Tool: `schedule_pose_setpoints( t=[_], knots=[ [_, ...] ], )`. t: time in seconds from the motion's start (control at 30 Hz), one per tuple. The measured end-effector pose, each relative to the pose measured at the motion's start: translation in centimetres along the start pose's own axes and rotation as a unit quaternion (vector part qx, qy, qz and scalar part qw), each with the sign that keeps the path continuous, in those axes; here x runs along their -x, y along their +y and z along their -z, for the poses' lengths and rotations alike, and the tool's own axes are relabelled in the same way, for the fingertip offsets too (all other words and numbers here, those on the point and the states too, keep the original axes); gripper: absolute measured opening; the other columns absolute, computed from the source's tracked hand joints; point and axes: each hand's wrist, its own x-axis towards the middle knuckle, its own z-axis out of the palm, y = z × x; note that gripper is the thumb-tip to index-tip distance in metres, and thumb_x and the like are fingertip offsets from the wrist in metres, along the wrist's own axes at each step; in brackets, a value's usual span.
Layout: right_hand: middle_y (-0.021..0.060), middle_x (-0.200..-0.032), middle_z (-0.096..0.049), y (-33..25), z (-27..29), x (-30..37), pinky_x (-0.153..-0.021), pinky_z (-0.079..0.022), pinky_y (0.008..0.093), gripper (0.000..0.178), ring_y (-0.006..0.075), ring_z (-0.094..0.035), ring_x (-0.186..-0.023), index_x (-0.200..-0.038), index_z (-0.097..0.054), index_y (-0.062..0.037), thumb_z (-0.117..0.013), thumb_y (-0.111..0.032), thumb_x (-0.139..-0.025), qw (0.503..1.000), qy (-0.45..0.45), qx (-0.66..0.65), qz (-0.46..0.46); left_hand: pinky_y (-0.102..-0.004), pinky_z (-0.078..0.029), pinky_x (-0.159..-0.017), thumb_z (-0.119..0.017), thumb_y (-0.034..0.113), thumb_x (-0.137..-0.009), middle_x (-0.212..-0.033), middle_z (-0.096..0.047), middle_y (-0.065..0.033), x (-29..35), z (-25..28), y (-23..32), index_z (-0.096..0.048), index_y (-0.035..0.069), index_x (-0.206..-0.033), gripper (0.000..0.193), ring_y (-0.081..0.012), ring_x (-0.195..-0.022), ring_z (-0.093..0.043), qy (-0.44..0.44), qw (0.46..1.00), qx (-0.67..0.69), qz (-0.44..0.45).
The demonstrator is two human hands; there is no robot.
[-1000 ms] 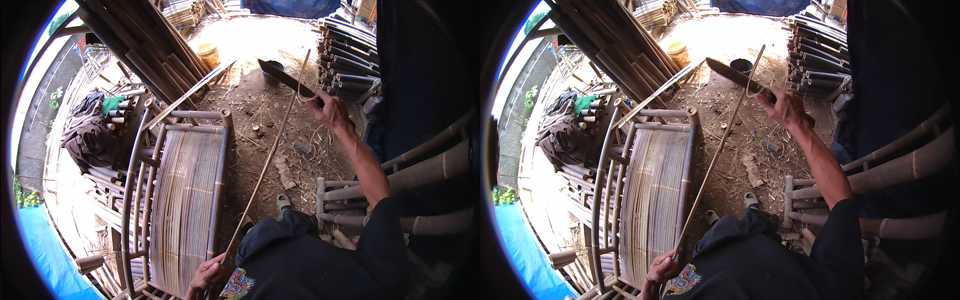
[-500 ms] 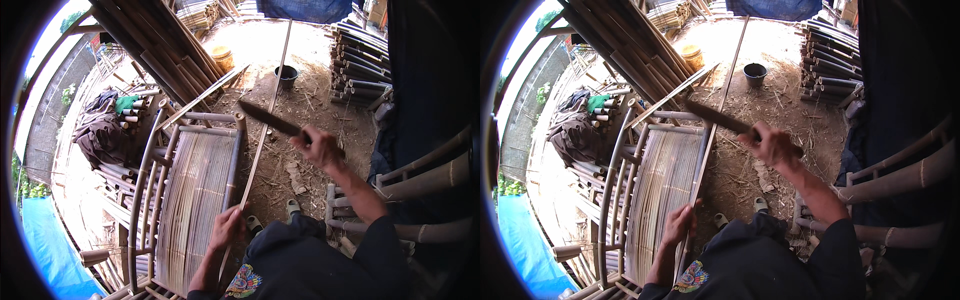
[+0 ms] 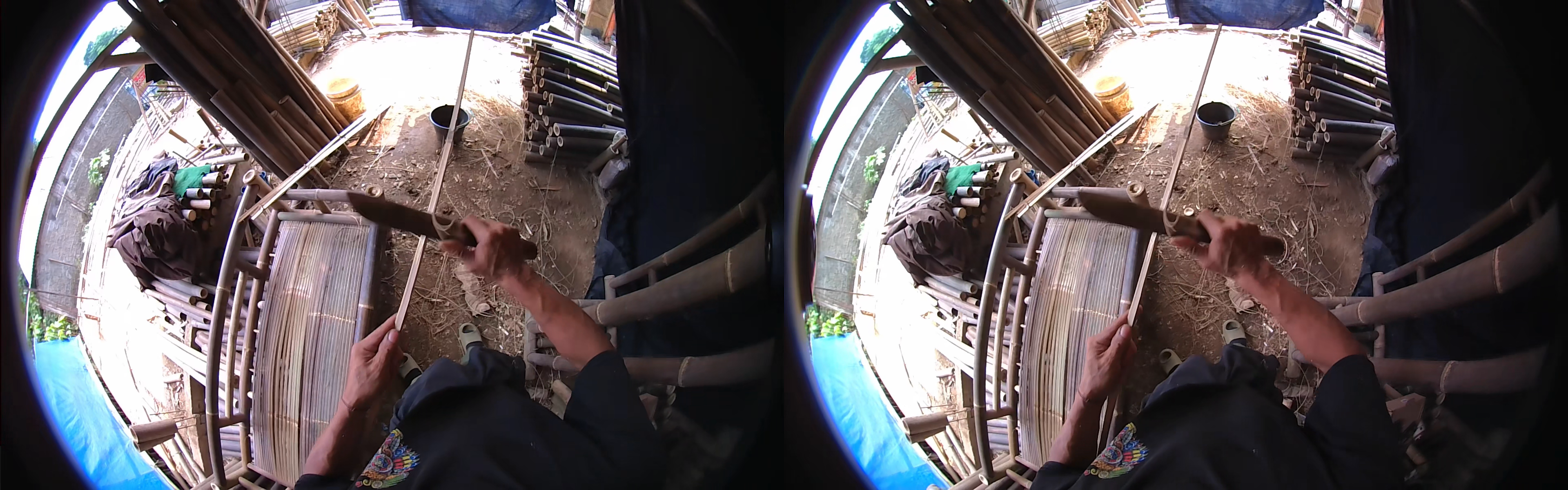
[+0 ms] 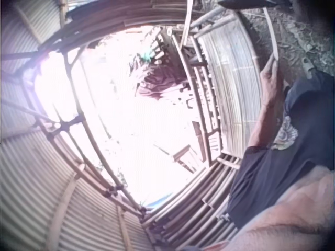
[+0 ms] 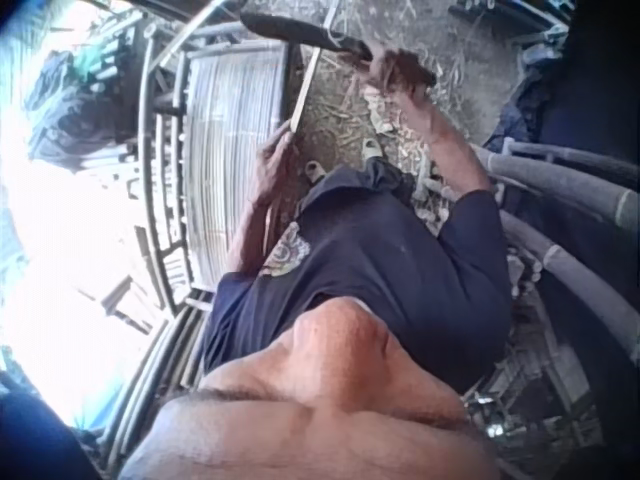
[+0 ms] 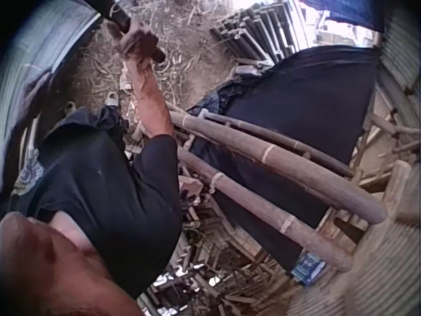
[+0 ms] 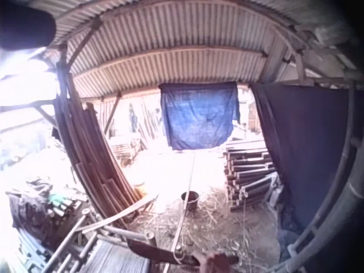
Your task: The person uses a large knife to split long bamboo strips into thinner slats. They hold the bamboo against a wooden frame and repeatedly strike the knife with their hand to drive it through the material, separating the strips.
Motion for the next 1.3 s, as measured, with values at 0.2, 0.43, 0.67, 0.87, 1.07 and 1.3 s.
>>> schedule_pose_setpoints(
  t=[0.2,0.43,0.67,0.87,1.07,1.3],
  knots=[
    [0.0073,-0.052,-0.058,2.1,3.1,-1.6,-0.041,-0.048,0.0364,0.061,0.0233,-0.061,-0.046,-0.078,-0.057,-0.0088,-0.044,-0.068,-0.087,0.997,-0.011,0.004,-0.077,-0.0169,-0.026,-0.047,-0.051,0.023,-0.099,-0.067,-0.044,0.0092,5.3,1.6,-2.4,-0.050,0.001,-0.133,0.040,0.0003,-0.054,-0.034,-0.015,0.998,0.037,0.043],
    [0.0061,-0.053,-0.055,1.6,2.0,-1.2,-0.041,-0.049,0.0369,0.067,0.0209,-0.058,-0.044,-0.078,-0.056,-0.0088,-0.037,-0.072,-0.087,0.996,0.019,0.029,0.087,-0.0171,-0.028,-0.049,-0.050,0.021,-0.099,-0.069,-0.045,0.0087,6.1,2.3,-2.8,-0.050,0.000,-0.133,0.039,-0.0002,-0.056,-0.036,-0.017,0.998,0.000,0.057],
    [0.0077,-0.055,-0.057,3.1,2.3,-1.9,-0.044,-0.048,0.0406,0.070,0.0253,-0.060,-0.048,-0.077,-0.056,-0.0073,-0.035,-0.074,-0.086,0.999,-0.002,0.045,0.004,-0.0184,-0.033,-0.053,-0.054,0.020,-0.097,-0.073,-0.049,0.0072,6.9,3.1,-3.7,-0.053,0.000,-0.130,0.038,-0.0020,-0.061,-0.040,-0.004,0.998,-0.004,0.055],
    [0.0132,-0.057,-0.060,8.7,5.9,-5.2,-0.052,-0.048,0.0439,0.072,0.0317,-0.065,-0.058,-0.081,-0.061,-0.0077,-0.035,-0.075,-0.086,0.988,0.007,0.055,-0.145,-0.0203,-0.037,-0.053,-0.054,0.016,-0.097,-0.068,-0.052,0.0040,10.7,5.6,-6.2,-0.054,-0.001,-0.128,0.036,-0.0033,-0.060,-0.045,-0.010,0.996,-0.081,0.020],
    [0.0171,-0.065,-0.063,11.3,9.2,-7.2,-0.060,-0.050,0.0435,0.075,0.0363,-0.066,-0.068,-0.084,-0.062,-0.0056,-0.035,-0.075,-0.085,0.981,0.020,0.059,-0.186,-0.0205,-0.042,-0.057,-0.056,0.019,-0.095,-0.068,-0.057,0.0026,13.5,7.1,-6.8,-0.058,-0.001,-0.123,0.035,-0.0026,-0.062,-0.049,0.011,0.992,-0.124,0.015],
    [0.0243,-0.084,-0.067,14.8,11.1,-8.8,-0.072,-0.050,0.0478,0.081,0.0418,-0.065,-0.086,-0.097,-0.066,-0.0059,-0.035,-0.079,-0.082,0.968,-0.003,0.091,-0.236,-0.0204,-0.040,-0.053,-0.055,0.018,-0.094,-0.065,-0.054,0.0031,14.0,8.4,-8.9,-0.059,0.001,-0.124,0.034,-0.0017,-0.059,-0.046,0.014,0.988,-0.156,0.007]
  ],
)
